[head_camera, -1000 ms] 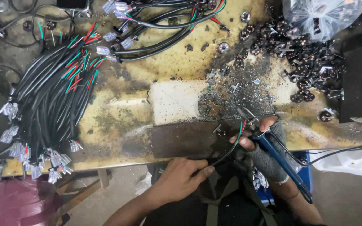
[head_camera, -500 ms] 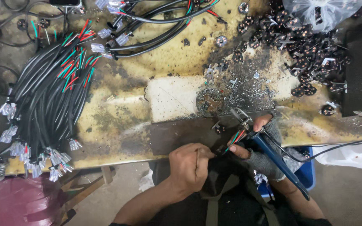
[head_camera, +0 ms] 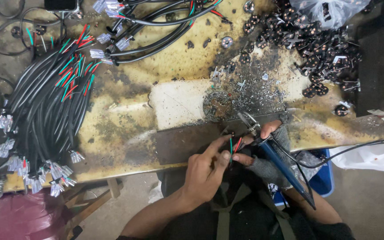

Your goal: The person uses a soldering iron to attach connectors to the ends of multi-colored wires. They repeatedly pick up wires, apply heat to the connection points, and place the finished assemblies on the workbench.

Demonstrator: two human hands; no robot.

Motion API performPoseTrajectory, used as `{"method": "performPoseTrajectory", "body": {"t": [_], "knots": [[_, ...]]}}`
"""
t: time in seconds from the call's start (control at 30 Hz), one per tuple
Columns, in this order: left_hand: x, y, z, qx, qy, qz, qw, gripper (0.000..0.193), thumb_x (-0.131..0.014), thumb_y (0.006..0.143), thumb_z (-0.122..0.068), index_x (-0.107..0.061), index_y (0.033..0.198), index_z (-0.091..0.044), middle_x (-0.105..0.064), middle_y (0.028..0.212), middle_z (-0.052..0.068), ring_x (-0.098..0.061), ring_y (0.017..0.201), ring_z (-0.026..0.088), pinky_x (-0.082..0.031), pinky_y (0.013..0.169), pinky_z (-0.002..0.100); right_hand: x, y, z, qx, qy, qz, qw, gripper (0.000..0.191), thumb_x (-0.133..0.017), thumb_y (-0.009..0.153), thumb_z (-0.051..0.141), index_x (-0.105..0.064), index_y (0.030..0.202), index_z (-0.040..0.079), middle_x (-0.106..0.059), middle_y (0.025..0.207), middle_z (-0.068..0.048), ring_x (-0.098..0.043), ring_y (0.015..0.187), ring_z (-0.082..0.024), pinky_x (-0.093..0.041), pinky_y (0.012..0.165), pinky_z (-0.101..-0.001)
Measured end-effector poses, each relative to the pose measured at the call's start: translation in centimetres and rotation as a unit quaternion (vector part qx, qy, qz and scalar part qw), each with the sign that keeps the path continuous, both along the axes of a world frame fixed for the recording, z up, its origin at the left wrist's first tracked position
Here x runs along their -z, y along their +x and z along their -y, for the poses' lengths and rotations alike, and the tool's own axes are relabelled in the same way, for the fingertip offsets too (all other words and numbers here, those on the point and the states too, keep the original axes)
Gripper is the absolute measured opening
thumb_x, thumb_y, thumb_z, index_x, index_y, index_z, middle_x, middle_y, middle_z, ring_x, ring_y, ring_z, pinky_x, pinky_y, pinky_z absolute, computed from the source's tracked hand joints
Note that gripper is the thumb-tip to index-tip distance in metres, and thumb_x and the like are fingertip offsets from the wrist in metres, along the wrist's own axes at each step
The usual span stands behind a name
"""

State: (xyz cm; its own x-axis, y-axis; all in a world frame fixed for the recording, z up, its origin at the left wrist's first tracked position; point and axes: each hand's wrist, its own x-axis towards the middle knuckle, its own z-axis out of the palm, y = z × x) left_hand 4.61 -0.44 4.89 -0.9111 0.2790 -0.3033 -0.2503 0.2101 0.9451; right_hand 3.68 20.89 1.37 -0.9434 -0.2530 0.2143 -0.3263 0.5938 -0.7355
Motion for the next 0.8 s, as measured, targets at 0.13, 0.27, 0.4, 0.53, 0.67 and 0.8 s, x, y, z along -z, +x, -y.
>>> {"method": "performPoseTrajectory", "body": {"t": [0.13, 0.27, 0.4, 0.53, 0.67, 0.8], "knots": [[1.0, -1.7, 0.3, 0.085, -0.042, 0.0, 0.996, 0.03, -0.064, 0.102, -0.026, -0.08, 0.098, -0.001, -0.071, 0.071, 0.017, -0.069, 0.058, 0.02, -0.051, 0.058, 0.034, 2.5, -0.1, 0.0, 0.039, -0.221, 0.199, 0.954, 0.06, -0.09, 0.08, 0.018, -0.038, 0.109, 0.011, -0.07, 0.09, 0.004, -0.064, 0.084, -0.011, -0.047, 0.082, -0.0268], [1.5, -1.9, 0.0, -0.006, -0.033, -0.078, 0.996, 0.016, -0.069, 0.096, -0.014, -0.075, 0.105, -0.002, -0.076, 0.083, 0.012, -0.075, 0.071, 0.02, -0.058, 0.066, 0.03, 4.3, 0.5, -0.1, 0.098, -0.201, 0.169, 0.96, 0.055, -0.09, 0.079, 0.015, -0.043, 0.106, 0.011, -0.062, 0.092, -0.001, -0.06, 0.084, -0.013, -0.049, 0.079, -0.0263], [1.2, -1.7, -1.4, -0.069, -0.074, -0.194, 0.976, 0.013, -0.076, 0.09, -0.013, -0.075, 0.099, -0.004, -0.077, 0.085, 0.013, -0.077, 0.072, 0.021, -0.057, 0.062, 0.029, 4.0, 0.5, -0.8, 0.099, -0.054, 0.091, 0.989, 0.054, -0.099, 0.067, 0.01, -0.052, 0.093, 0.015, -0.054, 0.089, -0.007, -0.049, 0.085, -0.018, -0.041, 0.076, -0.0297], [1.1, -2.1, -1.5, -0.068, -0.151, -0.072, 0.983, 0.015, -0.08, 0.087, -0.019, -0.078, 0.094, -0.005, -0.072, 0.071, 0.015, -0.073, 0.061, 0.025, -0.054, 0.057, 0.034, 3.3, -0.2, -0.5, 0.114, -0.219, 0.139, 0.959, 0.054, -0.089, 0.08, 0.012, -0.042, 0.106, 0.011, -0.067, 0.091, 0.003, -0.059, 0.084, -0.01, -0.045, 0.082, -0.0252], [1.2, -2.2, -1.1, -0.073, -0.08, -0.162, 0.981, 0.013, -0.072, 0.097, -0.015, -0.072, 0.101, -0.003, -0.075, 0.086, 0.013, -0.077, 0.076, 0.023, -0.057, 0.066, 0.032, 3.2, -0.4, 0.0, 0.13, -0.149, 0.082, 0.977, 0.051, -0.089, 0.077, 0.01, -0.047, 0.106, 0.009, -0.056, 0.094, 0.0, -0.054, 0.086, -0.012, -0.045, 0.081, -0.0267], [1.1, -2.2, -1.1, -0.074, -0.078, -0.175, 0.979, 0.012, -0.074, 0.095, -0.013, -0.071, 0.098, -0.002, -0.075, 0.086, 0.013, -0.076, 0.075, 0.024, -0.057, 0.065, 0.032, 3.4, -0.2, 0.2, 0.118, -0.27, 0.124, 0.948, 0.054, -0.088, 0.083, 0.013, -0.041, 0.11, 0.01, -0.072, 0.093, 0.002, -0.062, 0.084, -0.008, -0.047, 0.083, -0.0253]]}}
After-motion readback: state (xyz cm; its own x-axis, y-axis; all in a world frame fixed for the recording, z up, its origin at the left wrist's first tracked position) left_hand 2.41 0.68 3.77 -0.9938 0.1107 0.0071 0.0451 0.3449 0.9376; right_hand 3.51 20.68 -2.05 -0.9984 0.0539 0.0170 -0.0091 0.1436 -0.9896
